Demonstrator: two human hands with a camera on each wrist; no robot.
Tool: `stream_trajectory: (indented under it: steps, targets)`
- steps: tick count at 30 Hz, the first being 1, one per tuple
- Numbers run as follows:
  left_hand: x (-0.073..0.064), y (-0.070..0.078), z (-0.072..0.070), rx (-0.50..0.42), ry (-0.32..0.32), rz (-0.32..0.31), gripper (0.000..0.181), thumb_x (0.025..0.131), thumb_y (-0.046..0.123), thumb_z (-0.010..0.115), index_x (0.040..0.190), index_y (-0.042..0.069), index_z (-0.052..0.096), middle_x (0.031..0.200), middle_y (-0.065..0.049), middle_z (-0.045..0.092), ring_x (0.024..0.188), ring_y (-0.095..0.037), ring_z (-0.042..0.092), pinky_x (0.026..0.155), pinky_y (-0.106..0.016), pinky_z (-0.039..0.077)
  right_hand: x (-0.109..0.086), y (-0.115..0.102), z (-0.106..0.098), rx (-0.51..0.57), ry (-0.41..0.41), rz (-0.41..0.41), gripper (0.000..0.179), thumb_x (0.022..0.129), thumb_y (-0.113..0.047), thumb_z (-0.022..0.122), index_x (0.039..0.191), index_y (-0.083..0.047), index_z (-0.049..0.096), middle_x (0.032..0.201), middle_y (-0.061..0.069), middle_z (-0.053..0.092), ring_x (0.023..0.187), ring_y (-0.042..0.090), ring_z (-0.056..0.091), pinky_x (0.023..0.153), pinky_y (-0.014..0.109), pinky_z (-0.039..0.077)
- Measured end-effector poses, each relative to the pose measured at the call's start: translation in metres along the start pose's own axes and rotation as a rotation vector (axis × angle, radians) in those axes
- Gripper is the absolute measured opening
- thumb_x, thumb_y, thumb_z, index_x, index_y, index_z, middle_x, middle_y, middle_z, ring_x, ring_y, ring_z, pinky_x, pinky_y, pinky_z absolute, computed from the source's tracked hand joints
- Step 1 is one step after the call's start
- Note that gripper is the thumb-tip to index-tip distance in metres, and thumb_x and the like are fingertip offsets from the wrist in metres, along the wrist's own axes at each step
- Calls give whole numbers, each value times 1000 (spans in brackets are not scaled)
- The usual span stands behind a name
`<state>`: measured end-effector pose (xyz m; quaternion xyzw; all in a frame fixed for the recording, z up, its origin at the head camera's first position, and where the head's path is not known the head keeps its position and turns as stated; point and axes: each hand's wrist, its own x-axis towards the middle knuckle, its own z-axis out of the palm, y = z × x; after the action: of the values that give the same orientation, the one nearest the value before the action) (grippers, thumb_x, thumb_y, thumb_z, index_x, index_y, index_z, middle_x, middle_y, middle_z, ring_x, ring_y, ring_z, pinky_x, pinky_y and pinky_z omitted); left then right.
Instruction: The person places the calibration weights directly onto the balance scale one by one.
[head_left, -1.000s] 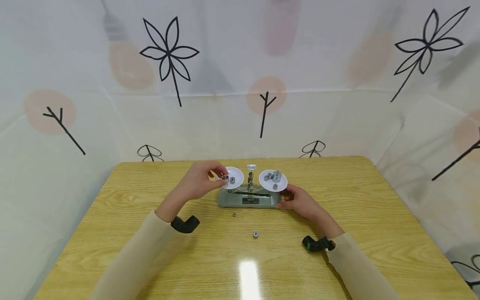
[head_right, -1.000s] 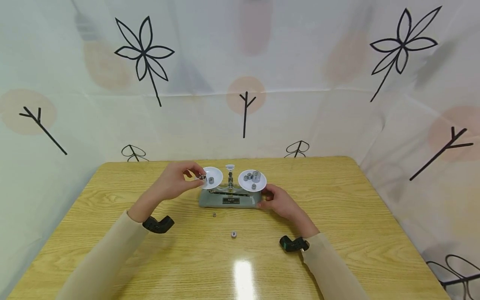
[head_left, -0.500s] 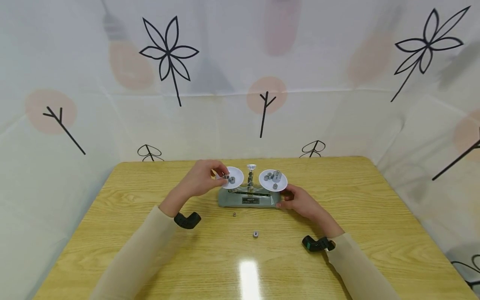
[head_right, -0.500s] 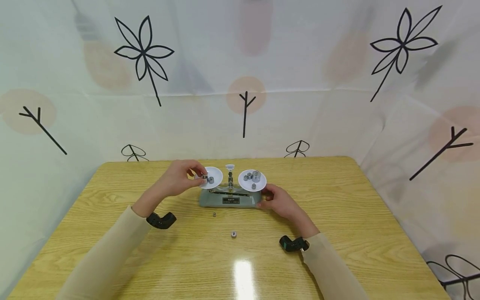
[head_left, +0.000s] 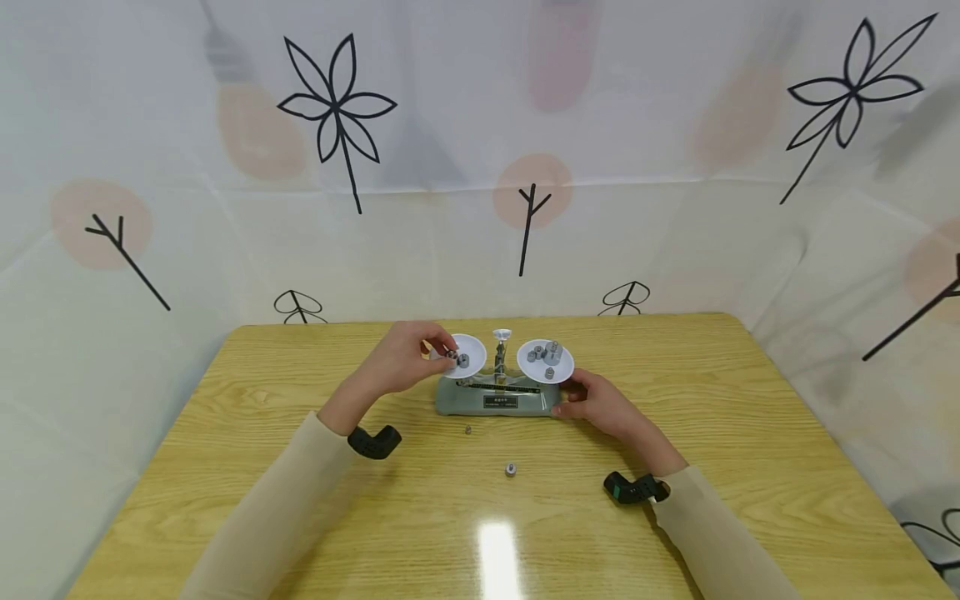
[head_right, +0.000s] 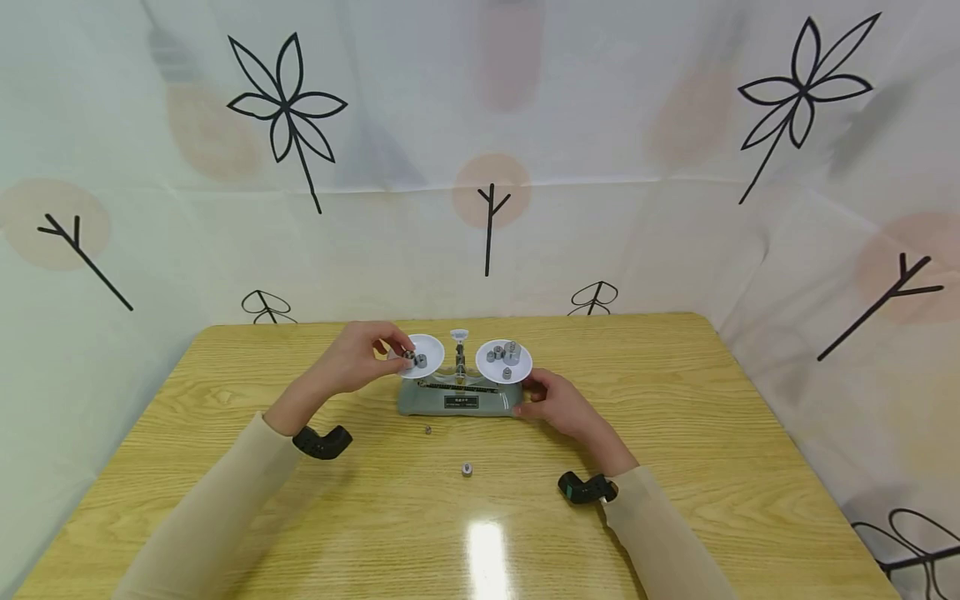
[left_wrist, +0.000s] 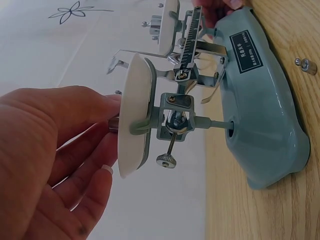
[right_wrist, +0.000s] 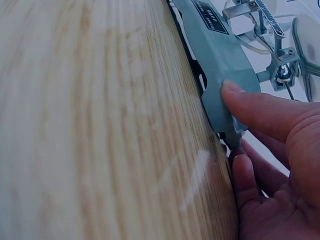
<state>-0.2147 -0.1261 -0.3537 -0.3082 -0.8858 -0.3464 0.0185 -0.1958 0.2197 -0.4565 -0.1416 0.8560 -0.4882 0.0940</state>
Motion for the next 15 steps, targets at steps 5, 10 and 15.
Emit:
stream_trajectory:
  steps: [5, 10, 15]
  targets:
    - [-1, -1, -1, -12, 6, 15, 14, 87, 13, 79, 100, 10, 73, 95, 2, 69, 91, -26, 65, 76, -38, 50, -2, -2, 0, 8, 6, -2, 60, 84, -13, 81, 135, 4, 54, 125, 19, 58, 103, 29, 52, 87, 34, 46]
    - [-3, -1, -2, -10, 17, 21, 14, 87, 15, 79, 100, 11, 74, 94, 3, 69, 90, -22, 65, 75, -37, 50, -3, -3, 0, 8, 5, 2, 59, 84, -12, 81, 134, 4, 54, 124, 18, 58, 101, 28, 51, 85, 32, 46]
    - [-6, -1, -4, -14, 42, 13, 12, 88, 15, 78, 98, 13, 74, 94, 4, 69, 87, -13, 64, 74, -35, 50, -1, 0, -1, 3, 6, -13, 59, 85, -10, 80, 135, 7, 53, 126, 21, 58, 104, 31, 53, 88, 37, 46]
